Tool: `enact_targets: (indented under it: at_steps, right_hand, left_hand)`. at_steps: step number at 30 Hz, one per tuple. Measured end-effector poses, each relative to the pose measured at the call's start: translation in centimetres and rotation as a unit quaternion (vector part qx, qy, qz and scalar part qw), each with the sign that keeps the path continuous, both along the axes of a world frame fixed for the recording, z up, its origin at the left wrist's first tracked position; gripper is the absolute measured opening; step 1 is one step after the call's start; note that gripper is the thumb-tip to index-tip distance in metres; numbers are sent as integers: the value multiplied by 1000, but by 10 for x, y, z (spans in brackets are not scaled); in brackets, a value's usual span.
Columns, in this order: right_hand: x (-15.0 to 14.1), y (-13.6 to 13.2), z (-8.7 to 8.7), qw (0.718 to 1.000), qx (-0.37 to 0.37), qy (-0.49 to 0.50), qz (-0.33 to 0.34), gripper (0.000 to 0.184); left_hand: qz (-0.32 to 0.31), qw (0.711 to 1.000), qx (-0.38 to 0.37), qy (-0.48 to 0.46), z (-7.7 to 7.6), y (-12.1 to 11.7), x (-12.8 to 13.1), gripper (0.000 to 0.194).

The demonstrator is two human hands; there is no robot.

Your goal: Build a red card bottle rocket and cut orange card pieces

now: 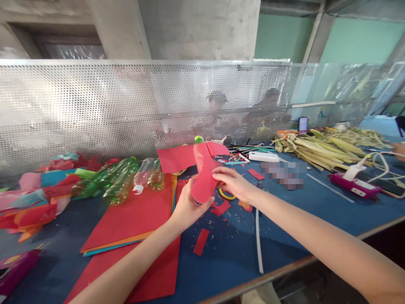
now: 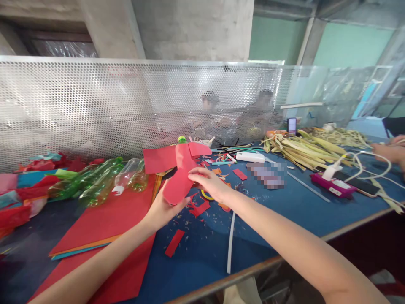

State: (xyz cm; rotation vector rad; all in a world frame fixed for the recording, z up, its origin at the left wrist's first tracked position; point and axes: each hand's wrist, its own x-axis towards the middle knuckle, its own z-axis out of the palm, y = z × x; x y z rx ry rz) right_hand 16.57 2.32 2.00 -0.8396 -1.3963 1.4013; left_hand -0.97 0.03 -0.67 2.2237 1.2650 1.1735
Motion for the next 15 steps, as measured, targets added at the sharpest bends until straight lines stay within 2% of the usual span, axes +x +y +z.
enact_targets:
  at_steps: [2, 3, 5, 6, 9, 10, 12, 15]
  right_hand:
    - [16, 4, 4, 1000, -17, 1, 12, 21]
    - [24, 5, 6, 999, -25, -1, 20, 20]
    - [40, 6, 11, 998, -43, -12, 48, 18]
    - [47, 6, 14, 996, -54, -24, 69, 17]
    - [64, 7, 21, 983, -91, -78, 138, 16]
    - [69, 8, 22, 977, -102, -97, 158, 16]
    - [76, 10, 24, 966, -116, -134, 188, 16]
    - [83, 15, 24, 956, -115, -179, 203, 16]
  left_hand:
    - [-23, 999, 14, 19, 4, 3, -5, 51]
    - [-14, 999, 24, 20, 6, 6, -8, 48]
    - [36, 998, 46, 8, 11, 13, -16, 49]
    - [79, 993, 85, 13, 14, 17, -22, 55]
    - [135, 977, 134, 93, 23, 28, -39, 72]
    - [126, 976, 132, 121, 25, 31, -45, 74]
    - [70, 976, 111, 174, 26, 36, -53, 75]
    - [-12, 970, 55, 238, 22, 41, -59, 64]
